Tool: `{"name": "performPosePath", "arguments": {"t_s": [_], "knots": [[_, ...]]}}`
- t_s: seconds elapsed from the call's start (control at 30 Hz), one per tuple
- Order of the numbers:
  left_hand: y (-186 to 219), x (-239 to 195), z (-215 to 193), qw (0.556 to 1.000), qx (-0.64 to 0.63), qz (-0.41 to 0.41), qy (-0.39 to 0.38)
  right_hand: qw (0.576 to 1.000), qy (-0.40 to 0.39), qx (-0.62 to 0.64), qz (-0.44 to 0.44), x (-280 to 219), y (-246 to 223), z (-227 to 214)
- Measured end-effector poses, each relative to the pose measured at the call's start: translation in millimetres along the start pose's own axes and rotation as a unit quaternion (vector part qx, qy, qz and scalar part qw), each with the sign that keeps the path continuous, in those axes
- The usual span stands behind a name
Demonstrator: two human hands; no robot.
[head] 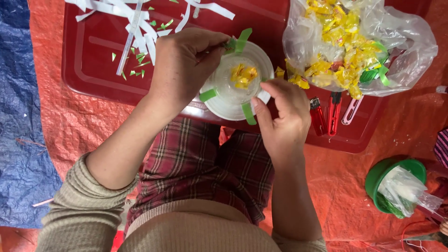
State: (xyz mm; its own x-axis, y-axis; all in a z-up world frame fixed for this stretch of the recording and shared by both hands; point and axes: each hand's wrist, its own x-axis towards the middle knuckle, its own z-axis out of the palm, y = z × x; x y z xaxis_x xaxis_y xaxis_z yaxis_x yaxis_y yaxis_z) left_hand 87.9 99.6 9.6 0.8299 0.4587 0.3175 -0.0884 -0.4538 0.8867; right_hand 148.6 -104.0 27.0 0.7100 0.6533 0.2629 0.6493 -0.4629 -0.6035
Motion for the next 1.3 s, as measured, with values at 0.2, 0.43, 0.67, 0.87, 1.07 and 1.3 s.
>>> {"name": "performPosePath", "arguments": {"t_s": [0.2, 0.43, 0.67, 0.87, 1.07, 1.3], "knots": [[-3.9, 25.3, 3.4, 0.995, -0.025, 0.017, -0.097, 0.999, -0.005, -0.052, -0.006, -1.6, 9.7, 5.8], [-0.3, 38.8, 5.4, 0.984, -0.011, -0.020, -0.175, 0.997, -0.015, -0.072, -0.005, 1.3, 14.4, 7.3], [4.4, 42.7, 4.8, 0.982, 0.023, 0.046, -0.180, 0.996, -0.021, -0.086, -0.004, 5.9, 14.5, 7.9], [1.4, 44.9, 4.0, 0.977, 0.028, 0.052, -0.206, 0.996, -0.014, -0.084, -0.012, 6.6, 16.1, 9.8], [2.6, 45.2, 1.3, 0.971, 0.039, 0.053, -0.229, 0.996, -0.019, -0.089, -0.014, 4.9, 18.0, 14.3], [2.3, 43.5, -1.2, 0.968, 0.037, 0.046, -0.245, 0.995, -0.017, -0.096, -0.023, 4.8, 19.8, 18.3]]}}
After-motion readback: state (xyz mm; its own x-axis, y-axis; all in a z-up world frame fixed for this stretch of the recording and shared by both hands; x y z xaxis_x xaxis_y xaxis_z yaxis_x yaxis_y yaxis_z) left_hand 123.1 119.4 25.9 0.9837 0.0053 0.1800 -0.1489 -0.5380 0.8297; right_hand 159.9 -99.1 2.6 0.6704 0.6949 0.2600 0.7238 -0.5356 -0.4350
